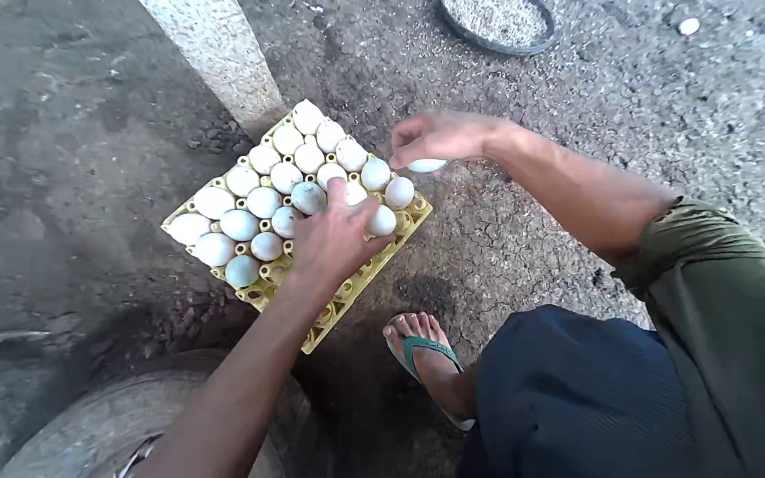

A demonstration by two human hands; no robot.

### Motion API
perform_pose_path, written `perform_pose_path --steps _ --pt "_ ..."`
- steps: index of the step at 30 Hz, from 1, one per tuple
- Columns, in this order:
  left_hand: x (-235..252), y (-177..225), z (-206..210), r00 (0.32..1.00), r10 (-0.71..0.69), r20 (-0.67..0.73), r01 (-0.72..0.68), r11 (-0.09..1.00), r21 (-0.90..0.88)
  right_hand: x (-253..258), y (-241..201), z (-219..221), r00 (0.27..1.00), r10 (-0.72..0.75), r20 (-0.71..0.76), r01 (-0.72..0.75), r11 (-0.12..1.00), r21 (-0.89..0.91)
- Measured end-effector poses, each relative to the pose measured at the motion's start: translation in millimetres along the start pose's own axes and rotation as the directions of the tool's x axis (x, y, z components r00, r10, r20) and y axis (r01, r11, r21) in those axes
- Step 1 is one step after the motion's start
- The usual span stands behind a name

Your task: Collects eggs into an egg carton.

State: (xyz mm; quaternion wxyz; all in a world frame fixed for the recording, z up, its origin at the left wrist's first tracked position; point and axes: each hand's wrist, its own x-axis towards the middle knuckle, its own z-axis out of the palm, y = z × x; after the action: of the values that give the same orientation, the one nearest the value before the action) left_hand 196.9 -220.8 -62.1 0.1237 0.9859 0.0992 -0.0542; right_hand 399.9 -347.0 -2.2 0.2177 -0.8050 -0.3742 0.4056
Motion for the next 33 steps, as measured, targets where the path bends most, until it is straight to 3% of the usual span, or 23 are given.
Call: perform_pose_path --steps 2,4,9,14,18,23,25,27,30,33 --pt "5.4 6.1 4.2 0.998 -0.019 0.057 0.019 1.0 0.006 -2.6 -5.8 -1.1 0.999 -0.028 0.029 0.024 0.993 0.113" --pt "2.1 2.3 5.5 0.999 -0.035 0.035 0.035 0.999 -0.018 -0.9 -14.2 4.4 0.994 -0.093 0.064 0.088 0.993 0.078" --pt "-20.2 -24.2 -5.2 0.99 -0.078 -0.115 0.065 0.991 -0.118 24.1 -24.6 33.9 0.955 -0.277 0.109 0.298 0.899 -0.321" --pt "-23.6 -29.8 -19.4 0.986 -0.163 -0.029 0.156 0.973 -0.17 36.9 -35.8 48.5 0.931 -0.309 0.195 0.365 0.776 -0.514" --pt "-15.9 -30.5 -8.8 0.996 -0.084 0.019 0.086 0.982 -0.167 36.5 -36.8 34.0 0.922 -0.377 0.084 0.37 0.799 -0.474" --pt "-7.1 -28.5 -0.4 0.985 -0.145 0.094 0.153 0.984 -0.089 28.2 -36.7 15.1 0.908 -0.419 -0.022 0.376 0.834 -0.403" --pt "-9.1 -25.9 -1.5 0.988 -0.15 0.035 0.152 0.985 -0.086 25.7 -35.4 11.8 0.904 -0.423 -0.054 0.372 0.844 -0.387" --pt "-13.0 -21.4 0.8 0.989 -0.063 -0.131 0.043 0.988 -0.146 24.7 -35.4 9.1 0.899 -0.427 -0.094 0.368 0.855 -0.364" --pt "-10.3 -16.3 25.5 0.892 0.164 -0.42 -0.292 0.921 -0.259 25.8 -37.3 9.1 0.863 -0.473 -0.18 0.406 0.859 -0.312" --pt "-2.9 -13.2 59.0 0.812 0.282 -0.512 -0.474 0.83 -0.295 27.5 -42.5 12.2 0.791 -0.555 -0.257 0.488 0.826 -0.281"
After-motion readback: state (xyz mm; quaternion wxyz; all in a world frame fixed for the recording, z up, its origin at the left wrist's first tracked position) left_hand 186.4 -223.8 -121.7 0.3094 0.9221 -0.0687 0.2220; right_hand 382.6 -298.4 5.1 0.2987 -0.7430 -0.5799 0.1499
